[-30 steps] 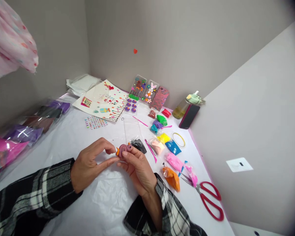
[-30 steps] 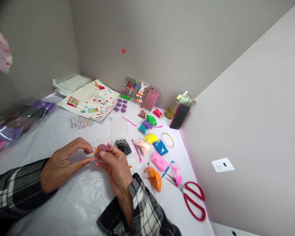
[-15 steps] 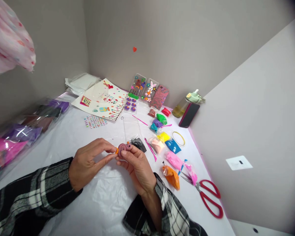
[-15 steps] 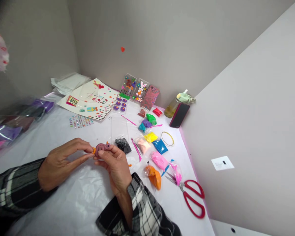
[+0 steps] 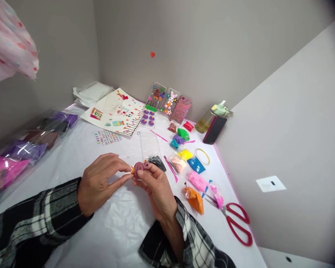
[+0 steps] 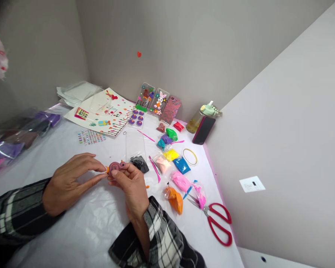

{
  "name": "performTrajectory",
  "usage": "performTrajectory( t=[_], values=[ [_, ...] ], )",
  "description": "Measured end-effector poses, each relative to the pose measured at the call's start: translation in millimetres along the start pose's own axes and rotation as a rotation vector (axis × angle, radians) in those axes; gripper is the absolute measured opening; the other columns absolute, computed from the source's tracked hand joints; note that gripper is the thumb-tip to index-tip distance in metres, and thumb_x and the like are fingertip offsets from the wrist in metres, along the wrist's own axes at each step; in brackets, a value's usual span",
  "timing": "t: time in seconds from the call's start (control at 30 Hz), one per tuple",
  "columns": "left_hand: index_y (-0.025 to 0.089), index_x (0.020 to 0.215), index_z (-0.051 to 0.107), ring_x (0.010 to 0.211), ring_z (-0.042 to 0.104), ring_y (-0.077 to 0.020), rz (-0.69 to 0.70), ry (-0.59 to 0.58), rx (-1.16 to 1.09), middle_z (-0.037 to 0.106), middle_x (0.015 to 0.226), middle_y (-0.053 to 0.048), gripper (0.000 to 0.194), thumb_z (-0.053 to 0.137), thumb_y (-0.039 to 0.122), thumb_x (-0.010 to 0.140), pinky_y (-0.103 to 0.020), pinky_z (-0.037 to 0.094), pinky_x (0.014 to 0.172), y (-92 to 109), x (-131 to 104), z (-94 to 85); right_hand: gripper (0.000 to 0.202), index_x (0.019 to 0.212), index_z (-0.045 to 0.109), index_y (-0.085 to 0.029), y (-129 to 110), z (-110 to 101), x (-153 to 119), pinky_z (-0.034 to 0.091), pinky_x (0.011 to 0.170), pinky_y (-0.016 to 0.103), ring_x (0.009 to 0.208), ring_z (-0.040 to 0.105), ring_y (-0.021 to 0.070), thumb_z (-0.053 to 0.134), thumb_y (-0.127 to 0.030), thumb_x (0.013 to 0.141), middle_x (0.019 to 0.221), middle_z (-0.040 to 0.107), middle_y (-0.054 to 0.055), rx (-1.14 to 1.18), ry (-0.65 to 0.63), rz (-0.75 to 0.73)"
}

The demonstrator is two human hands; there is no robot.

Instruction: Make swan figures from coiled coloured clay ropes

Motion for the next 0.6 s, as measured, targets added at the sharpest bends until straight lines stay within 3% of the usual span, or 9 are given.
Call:
performTrajectory(
  t=[0.2,0.37,0.5,0.6],
  values=[
    [0.029,0.095,0.065,0.078,0.071,-0.0192,0.002,-0.008,-0.014,0.077,0.084,0.004,0.012,0.063,0.018,0.094,-0.042,0.053,0.096,2.3,0.5,-0.9,0.036,0.083,0.072,-0.017,0.3,0.6,-0.8,0.053,0.071,0.024,0.07,0.064,0.0116,0.094,-0.037,0.063,0.078,0.072,0.001,-0.017,0.001,-0.004],
    [0.025,0.095,0.06,0.075,0.07,-0.0196,0.089,-0.042,0.087,0.075,0.082,0.002,0.01,0.061,0.015,0.095,-0.046,0.052,0.098,8.1,0.9,0.9,0.036,0.085,0.073,-0.017,0.0,0.0,-0.3,0.053,0.073,0.025,0.071,0.063,0.0114,0.094,-0.037,0.064,0.085,0.073,0.002,-0.038,0.018,-0.025],
    [0.023,0.099,0.059,0.079,0.071,-0.0211,0.129,-0.025,0.123,0.074,0.084,0.0,0.003,0.061,0.021,0.099,-0.046,0.053,0.097,8.6,-0.3,1.6,0.036,0.085,0.074,-0.017,-1.1,-2.3,0.6,0.053,0.073,0.025,0.07,0.062,0.0115,0.093,-0.039,0.064,0.082,0.073,0.001,-0.058,0.028,-0.041],
    [0.021,0.097,0.058,0.085,0.07,-0.0218,0.083,0.019,0.106,0.07,0.083,-0.001,0.009,0.06,0.029,0.101,-0.039,0.055,0.093,4.3,-2.0,0.1,0.033,0.085,0.076,-0.017,-5.1,-4.5,1.1,0.051,0.073,0.025,0.07,0.061,0.0113,0.091,-0.04,0.067,0.082,0.073,0.001,-0.098,0.03,-0.091]
  ],
)
Point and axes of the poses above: each hand's wrist, its own x-axis towards the middle knuckle, its own z-axis out of the palm, y = z × x, the point moved 4 cm from there along x, towards the middle knuckle
